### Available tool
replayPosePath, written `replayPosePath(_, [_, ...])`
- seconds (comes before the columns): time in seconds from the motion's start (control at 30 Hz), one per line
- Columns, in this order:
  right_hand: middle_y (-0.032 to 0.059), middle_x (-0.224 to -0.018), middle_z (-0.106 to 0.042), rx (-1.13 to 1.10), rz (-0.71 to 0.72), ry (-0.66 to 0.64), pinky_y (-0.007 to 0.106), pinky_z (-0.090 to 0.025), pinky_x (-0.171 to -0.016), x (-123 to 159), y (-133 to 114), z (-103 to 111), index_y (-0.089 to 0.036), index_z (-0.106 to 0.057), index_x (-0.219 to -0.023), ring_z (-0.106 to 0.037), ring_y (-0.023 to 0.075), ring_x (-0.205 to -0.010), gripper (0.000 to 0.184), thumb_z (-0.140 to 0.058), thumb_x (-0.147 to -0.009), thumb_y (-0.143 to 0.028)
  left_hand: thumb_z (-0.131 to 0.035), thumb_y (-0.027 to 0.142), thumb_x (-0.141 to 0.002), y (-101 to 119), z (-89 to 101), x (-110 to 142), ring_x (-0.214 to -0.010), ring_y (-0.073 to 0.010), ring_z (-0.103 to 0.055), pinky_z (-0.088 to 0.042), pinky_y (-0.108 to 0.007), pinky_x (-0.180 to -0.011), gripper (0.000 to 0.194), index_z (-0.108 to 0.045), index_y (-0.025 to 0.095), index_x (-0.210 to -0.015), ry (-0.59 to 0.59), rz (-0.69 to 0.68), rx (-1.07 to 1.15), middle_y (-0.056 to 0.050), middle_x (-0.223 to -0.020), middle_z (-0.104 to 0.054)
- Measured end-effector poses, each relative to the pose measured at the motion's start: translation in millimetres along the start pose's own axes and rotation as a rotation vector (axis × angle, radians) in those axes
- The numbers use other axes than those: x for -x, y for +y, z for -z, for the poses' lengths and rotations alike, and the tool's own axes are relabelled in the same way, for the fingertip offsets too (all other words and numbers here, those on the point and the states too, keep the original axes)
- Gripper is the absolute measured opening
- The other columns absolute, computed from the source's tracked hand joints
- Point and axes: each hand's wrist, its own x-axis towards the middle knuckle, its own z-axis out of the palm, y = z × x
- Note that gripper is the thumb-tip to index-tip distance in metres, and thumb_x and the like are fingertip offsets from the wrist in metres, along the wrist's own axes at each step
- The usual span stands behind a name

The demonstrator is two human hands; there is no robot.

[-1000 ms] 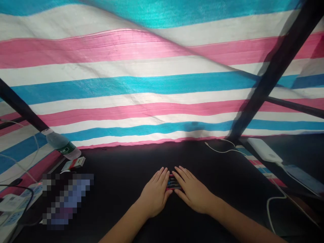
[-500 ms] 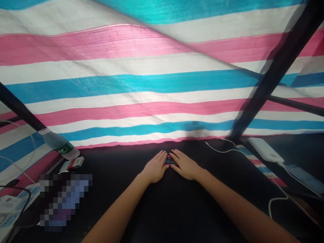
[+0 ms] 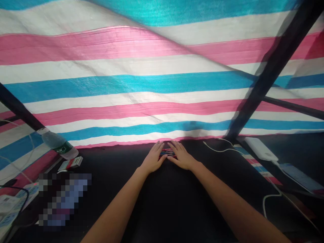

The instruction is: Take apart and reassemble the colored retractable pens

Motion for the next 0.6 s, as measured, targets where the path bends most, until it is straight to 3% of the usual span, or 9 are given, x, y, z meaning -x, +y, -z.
replayPosePath(0.1, [0.0182,-0.153,-0.043,-0.035,-0.015,0.169,0.056,-0.035,-0.12,11.3,-7.8,5.2,-0.021,-0.046,-0.151,-0.038,0.036,-0.144,0.056,-0.059,-0.1,-0.04,-0.051,0.028,-0.102,16.4,2.1,2.9,-0.143,-0.0265,-0.046,-0.036,-0.048,-0.12,0.038,-0.057,0.024,-0.139,0.32,0.121,0.125,-0.011,-0.148,-0.055])
replayPosePath(0.17, [0.017,-0.137,-0.053,-0.061,-0.025,0.222,0.052,-0.043,-0.114,21.1,-13.4,8.3,-0.021,-0.057,-0.138,-0.048,0.0346,-0.132,0.043,-0.062,-0.097,-0.035,-0.055,0.023,-0.099,26.4,3.4,6.2,-0.124,-0.0254,-0.059,-0.048,-0.044,-0.108,0.026,-0.065,0.024,-0.124,0.412,0.141,0.189,-0.009,-0.129,-0.064])
replayPosePath(0.27, [0.0148,-0.124,-0.056,-0.062,-0.032,0.244,0.051,-0.048,-0.107,33.3,-18.1,12.5,-0.022,-0.065,-0.122,-0.052,0.0337,-0.121,0.029,-0.067,-0.095,-0.03,-0.053,0.017,-0.099,33.9,3.2,15.2,-0.112,-0.0241,-0.062,-0.052,-0.039,-0.095,0.022,-0.068,0.024,-0.113,0.469,0.129,0.229,-0.008,-0.115,-0.067])
replayPosePath(0.37, [0.0135,-0.121,-0.057,-0.035,-0.033,0.23,0.053,-0.047,-0.105,37.7,-16.3,15.8,-0.024,-0.067,-0.118,-0.052,0.0342,-0.118,0.026,-0.07,-0.093,-0.03,-0.053,0.013,-0.097,32.5,2.2,24.8,-0.098,-0.0228,-0.062,-0.052,-0.035,-0.083,0.02,-0.069,0.023,-0.102,0.5,0.154,0.185,-0.006,-0.102,-0.068])
replayPosePath(0.6, [0.0124,-0.115,-0.057,-0.009,-0.046,0.163,0.052,-0.047,-0.101,32.4,-11.0,15.3,-0.023,-0.07,-0.109,-0.052,0.0335,-0.114,0.019,-0.074,-0.092,-0.03,-0.053,0.012,-0.097,30.8,6.9,30.3,-0.097,-0.0228,-0.061,-0.052,-0.034,-0.079,0.021,-0.069,0.023,-0.104,0.433,0.14,0.092,-0.006,-0.102,-0.066])
